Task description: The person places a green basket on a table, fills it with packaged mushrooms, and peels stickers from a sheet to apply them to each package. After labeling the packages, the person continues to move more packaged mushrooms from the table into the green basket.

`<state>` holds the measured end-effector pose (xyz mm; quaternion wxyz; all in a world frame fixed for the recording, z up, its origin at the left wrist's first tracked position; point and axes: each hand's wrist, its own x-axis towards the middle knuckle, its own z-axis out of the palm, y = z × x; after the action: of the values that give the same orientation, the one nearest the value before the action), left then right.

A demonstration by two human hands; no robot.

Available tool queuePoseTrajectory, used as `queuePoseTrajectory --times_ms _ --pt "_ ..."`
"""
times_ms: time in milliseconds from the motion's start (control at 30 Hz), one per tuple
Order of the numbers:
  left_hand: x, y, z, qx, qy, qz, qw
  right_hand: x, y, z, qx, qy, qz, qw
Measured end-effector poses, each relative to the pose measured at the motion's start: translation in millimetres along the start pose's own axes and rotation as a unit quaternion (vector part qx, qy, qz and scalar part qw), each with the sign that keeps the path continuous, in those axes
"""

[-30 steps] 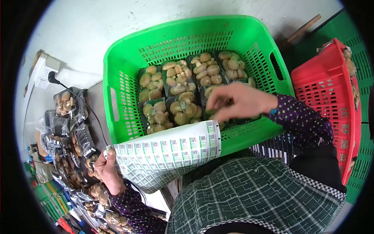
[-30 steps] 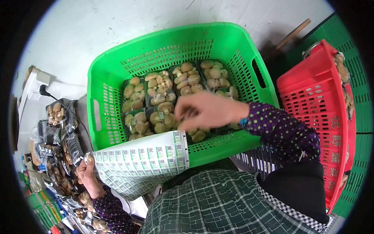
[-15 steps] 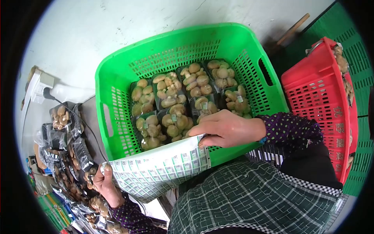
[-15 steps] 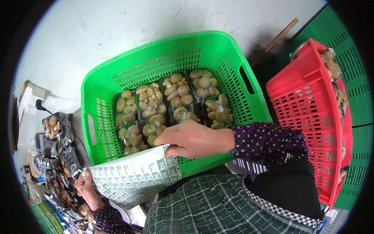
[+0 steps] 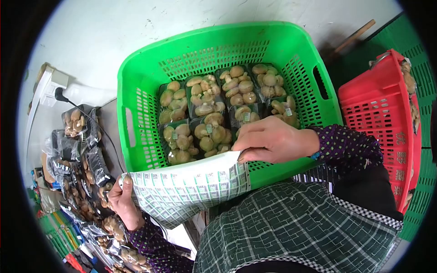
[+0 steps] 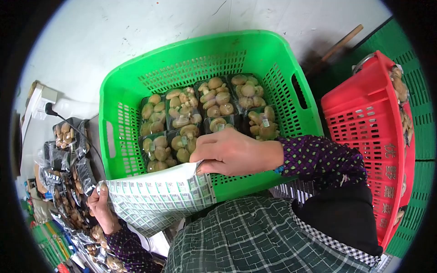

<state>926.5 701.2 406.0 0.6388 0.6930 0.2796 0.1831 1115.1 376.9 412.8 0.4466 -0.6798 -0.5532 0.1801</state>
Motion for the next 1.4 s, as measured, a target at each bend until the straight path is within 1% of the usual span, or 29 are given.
queuePoseTrajectory --times_ms 33,100,167,233,300,367,400,433,467,500,567,633,700,767,800,833,867,900,967,1033,1100,1133,1167,1233,1267,1300,1333,1367,1400 --pt "0 -2 -1 0.002 0.003 0.0 1.0 1 -1 -2 -0.03 0.011 0.003 0.999" --pt "0 -4 -3 0.03 0.018 0.015 0.999 2 -1 -1 -0.028 0.025 -0.012 0.999" --pt "-2 -1 -2 0.029 0.019 0.007 0.999 2 -1 0 -0.042 0.043 -0.028 0.998" --pt "-3 -1 -2 -0.004 0.01 -0.003 1.0 4 0 -2 -0.049 0.027 -0.023 0.998" --pt "-4 1 -3 0.002 0.004 -0.001 1.0 4 1 -3 -0.058 0.013 -0.017 0.998" --pt "-5 0 -4 0.003 -0.005 0.005 1.0 5 -1 -3 -0.025 0.006 -0.036 0.999" --pt "-5 0 -4 0.032 0.005 0.012 0.999 5 -1 -2 -0.029 0.006 -0.037 0.999" --pt "-5 -2 -3 0.059 0.015 0.02 0.998 5 0 -1 -0.056 0.031 -0.068 0.996" --pt "-5 -3 -3 0.021 0.013 -0.021 0.999 4 1 -1 -0.083 0.055 -0.098 0.99" --pt "-5 -4 -4 0.024 0.003 -0.01 1.0 3 1 0 -0.092 0.055 -0.098 0.989" --pt "-8 -3 2 -0.011 0.034 -0.032 0.999 3 3 -1 -0.146 0.076 -0.154 0.974" --pt "-9 -7 -2 -0.018 0.03 -0.024 0.999 3 4 -7 -0.176 0.053 -0.167 0.969" --pt "-8 -15 -7 -0.001 0.03 -0.003 1.0 5 3 -10 -0.11 0.019 -0.122 0.986" --pt "-12 -8 1 -0.026 0.04 -0.019 0.999 18 19 -43 0.023 0.059 -0.038 0.997" --pt "-12 -8 -2 -0.019 0.043 -0.024 0.999 23 41 -69 -0.014 0.08 0.069 0.994" --pt "-13 -9 -4 -0.012 0.045 -0.026 0.999 23 73 -95 -0.051 0.1 0.173 0.978" --pt "-14 -11 -4 -0.012 0.048 -0.022 0.999 18 114 -120 -0.165 0.061 0.215 0.961" --pt "-15 -12 -3 -0.014 0.049 -0.02 0.999 8 157 -138 -0.275 0.02 0.253 0.927" --pt "-17 -13 1 -0.027 0.06 -0.013 0.998 -7 225 -150 -0.291 -0.094 0.347 0.887" --pt "-17 -16 2 -0.022 0.08 -0.02 0.996 -27 280 -136 -0.304 -0.088 0.331 0.889" --pt "-18 -21 -2 0.035 0.086 -0.002 0.996 -25 290 -125 -0.31 -0.084 0.308 0.896" --pt "-17 -14 4 0.072 0.092 -0.004 0.993 -21 278 -119 -0.38 -0.066 0.33 0.862" --pt "-19 -8 4 0.072 0.07 -0.021 0.995 -13 263 -112 -0.444 -0.05 0.349 0.824" --pt "-19 -8 -1 0.046 0.041 -0.023 0.998 6 229 -101 -0.445 0.025 0.301 0.843" --pt "-17 -7 3 0.016 0.05 -0.021 0.998 22 199 -95 -0.244 0.006 0.305 0.921" --pt "-18 -9 8 -0.017 0.056 -0.019 0.998 36 159 -83 -0.035 -0.013 0.299 0.953" --pt "-16 -16 8 -0.022 0.087 -0.006 0.996 45 116 -69 0.053 -0.066 0.288 0.954" --pt "-16 -13 10 -0.02 0.085 -0.005 0.996 50 78 -55 0.139 -0.116 0.272 0.945" --pt "-17 -9 15 -0.025 0.086 -0.006 0.996 48 50 -44 0.163 -0.144 0.243 0.945"
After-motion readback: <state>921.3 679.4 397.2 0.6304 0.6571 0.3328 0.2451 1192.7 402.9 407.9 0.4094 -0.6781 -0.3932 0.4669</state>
